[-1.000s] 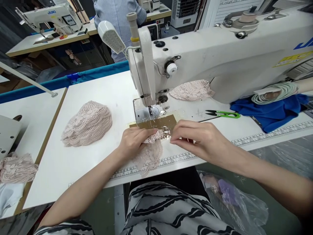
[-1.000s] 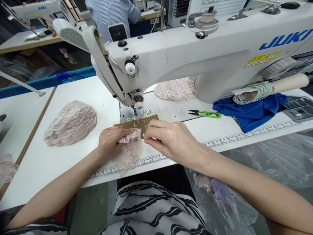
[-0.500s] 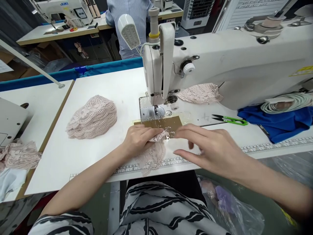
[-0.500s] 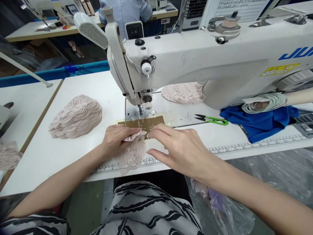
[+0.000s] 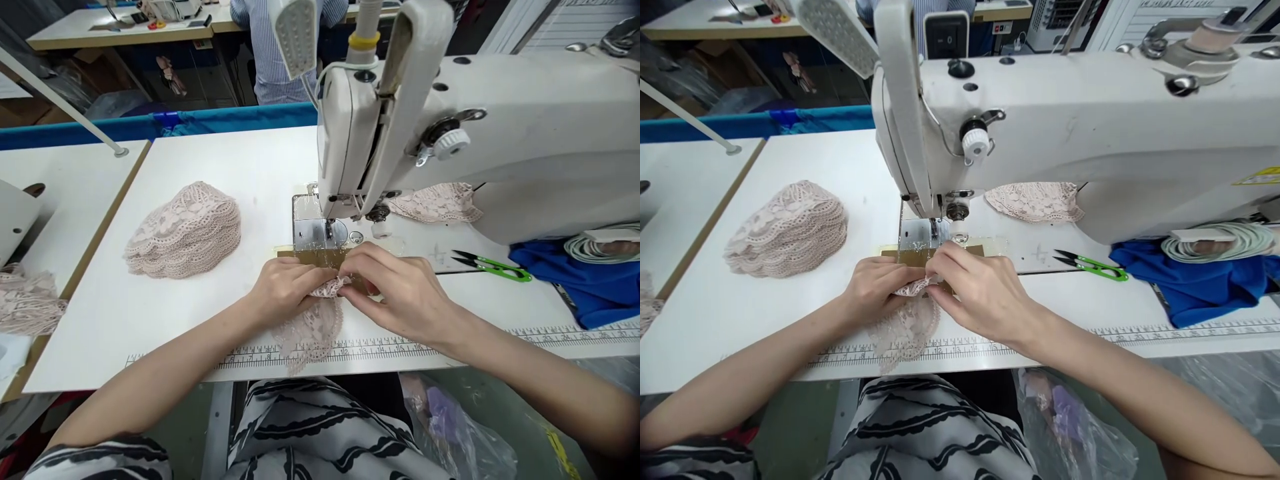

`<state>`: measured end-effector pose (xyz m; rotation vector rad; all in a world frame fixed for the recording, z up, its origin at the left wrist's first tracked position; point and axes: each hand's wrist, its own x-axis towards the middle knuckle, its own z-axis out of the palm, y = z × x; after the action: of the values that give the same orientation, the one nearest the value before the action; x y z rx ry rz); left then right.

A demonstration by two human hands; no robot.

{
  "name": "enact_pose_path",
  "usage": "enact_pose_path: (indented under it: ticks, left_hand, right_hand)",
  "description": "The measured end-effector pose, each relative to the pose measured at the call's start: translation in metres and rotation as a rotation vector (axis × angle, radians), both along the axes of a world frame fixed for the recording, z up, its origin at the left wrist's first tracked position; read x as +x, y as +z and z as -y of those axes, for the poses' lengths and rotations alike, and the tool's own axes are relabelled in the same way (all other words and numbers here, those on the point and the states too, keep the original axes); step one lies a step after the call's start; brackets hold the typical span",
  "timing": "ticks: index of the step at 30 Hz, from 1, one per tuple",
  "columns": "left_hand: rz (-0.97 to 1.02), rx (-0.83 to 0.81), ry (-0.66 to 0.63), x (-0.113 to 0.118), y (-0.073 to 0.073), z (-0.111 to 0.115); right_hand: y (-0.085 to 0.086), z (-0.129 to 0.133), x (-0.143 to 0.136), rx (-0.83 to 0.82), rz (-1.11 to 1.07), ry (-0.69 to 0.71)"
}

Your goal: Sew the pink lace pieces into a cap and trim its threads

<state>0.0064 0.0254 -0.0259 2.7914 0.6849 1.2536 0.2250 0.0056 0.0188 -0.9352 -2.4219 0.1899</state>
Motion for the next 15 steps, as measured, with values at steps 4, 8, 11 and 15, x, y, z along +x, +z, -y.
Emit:
enact_pose_path:
  ticks: [4,8,11,15]
  left_hand:
    - [-0.031,-0.014,0.004,-0.002,0.0,0.0]
    - [-0.058,-0.002,0.041,-0.001,0.001,0.001]
    - [-0.034,0.004,0.084,0.002,0.001,0.004]
    - [0.024,-0.002,0.079,0.004,0.002,0.006]
  right_hand:
    - [0.0,-0.002,0.001,0.05,-0.018,0.03]
    - [-0.002,-0.003,0.006,0.13,-0.046,0.068]
    - [-0.003,-0.003,0.01,0.197,-0.024,0.089]
    - [-0.003,-0.007,0.014,0.296,0.044,0.126]
